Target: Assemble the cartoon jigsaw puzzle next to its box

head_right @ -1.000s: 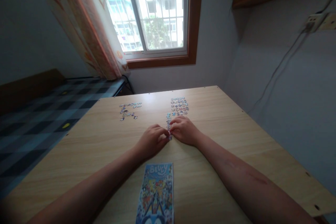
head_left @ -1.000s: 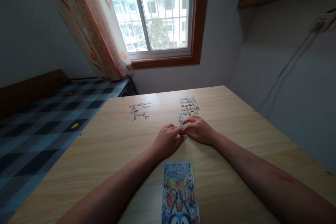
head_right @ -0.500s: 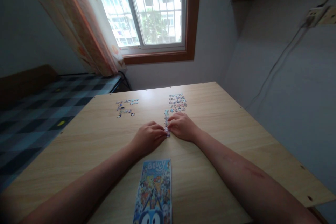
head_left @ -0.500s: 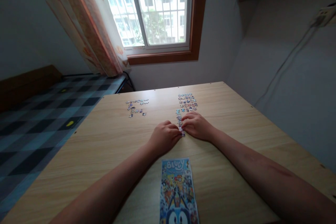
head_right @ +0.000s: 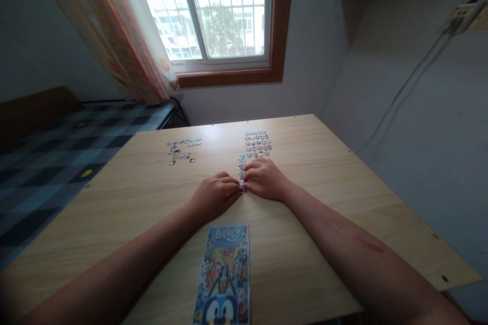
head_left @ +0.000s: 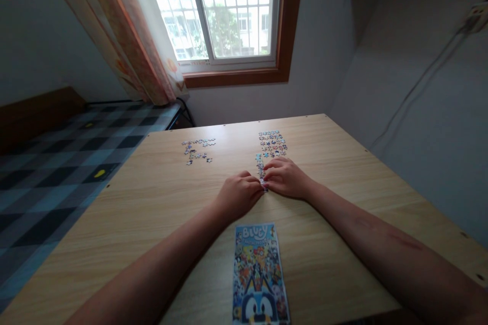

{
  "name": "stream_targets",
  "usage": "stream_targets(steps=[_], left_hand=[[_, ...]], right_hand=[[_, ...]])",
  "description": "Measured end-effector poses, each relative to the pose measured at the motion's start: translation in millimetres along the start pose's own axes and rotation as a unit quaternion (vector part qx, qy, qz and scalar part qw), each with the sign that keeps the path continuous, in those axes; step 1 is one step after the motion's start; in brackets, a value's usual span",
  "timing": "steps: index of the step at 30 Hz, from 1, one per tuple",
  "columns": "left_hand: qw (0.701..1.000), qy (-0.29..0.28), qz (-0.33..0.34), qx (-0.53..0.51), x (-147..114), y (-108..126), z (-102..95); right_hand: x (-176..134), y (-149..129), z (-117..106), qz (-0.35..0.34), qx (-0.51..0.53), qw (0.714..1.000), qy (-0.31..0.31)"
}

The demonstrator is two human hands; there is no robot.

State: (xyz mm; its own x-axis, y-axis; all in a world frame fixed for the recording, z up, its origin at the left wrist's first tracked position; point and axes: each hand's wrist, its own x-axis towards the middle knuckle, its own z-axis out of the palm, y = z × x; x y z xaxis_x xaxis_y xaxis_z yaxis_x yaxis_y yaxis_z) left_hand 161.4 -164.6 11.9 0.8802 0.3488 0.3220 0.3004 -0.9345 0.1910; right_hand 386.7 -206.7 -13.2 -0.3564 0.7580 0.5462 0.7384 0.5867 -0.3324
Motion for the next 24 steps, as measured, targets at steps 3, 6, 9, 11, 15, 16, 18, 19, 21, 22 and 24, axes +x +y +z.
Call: stream_targets(steps=[3,6,9,11,15,16,18,19,21,22,24], left_hand=[[1.0,0.0,-0.002,-0.006,0.5,-0.6,0.8],[1.0,0.0,0.002,0.001,0.0,-1.4,2.7],[1.0,0.008,0.002,0.002,-2.3,-3.0,5.1],[1.0,0.026,-0.009,-0.004,-4.6,-5.6,5.6],[0.999,0.04,-0.03,-0.008,-8.3,-14.7,2.8],[0.999,0.035,-0.028,-0.011,-8.7,-17.1,1.7],[0.999,0.026,-0.018,-0.021,-8.7,-20.6,0.0],[0.999,0.023,-0.011,-0.028,-8.4,-21.7,-0.5],[0.999,0.02,0.002,-0.04,-7.5,-22.2,-0.9],[0.999,0.02,0.005,-0.045,-7.0,-21.9,-1.0],[0.998,0.022,0.006,-0.05,-6.2,-20.9,-1.2]], right_hand=[[-0.9,1.3,0.4,0.001,0.002,1.0,-0.003],[-1.5,0.8,-1.3,0.006,0.008,1.0,0.005],[-1.8,-0.6,-4.5,0.018,0.01,0.999,0.037],[-2.2,-0.5,-5.8,0.034,0.01,0.997,0.067],[-3.2,1.8,-5.5,0.063,0.001,0.993,0.105],[-3.3,2.1,-5.1,0.065,-0.002,0.992,0.109],[-3.4,2.3,-4.7,0.068,-0.007,0.991,0.112],[-3.5,2.0,-4.6,0.068,-0.008,0.992,0.11],[-3.6,1.4,-4.9,0.069,-0.008,0.992,0.102],[-3.7,1.1,-5.2,0.068,-0.008,0.993,0.096],[-4.1,0.8,-5.8,0.063,-0.01,0.995,0.076]])
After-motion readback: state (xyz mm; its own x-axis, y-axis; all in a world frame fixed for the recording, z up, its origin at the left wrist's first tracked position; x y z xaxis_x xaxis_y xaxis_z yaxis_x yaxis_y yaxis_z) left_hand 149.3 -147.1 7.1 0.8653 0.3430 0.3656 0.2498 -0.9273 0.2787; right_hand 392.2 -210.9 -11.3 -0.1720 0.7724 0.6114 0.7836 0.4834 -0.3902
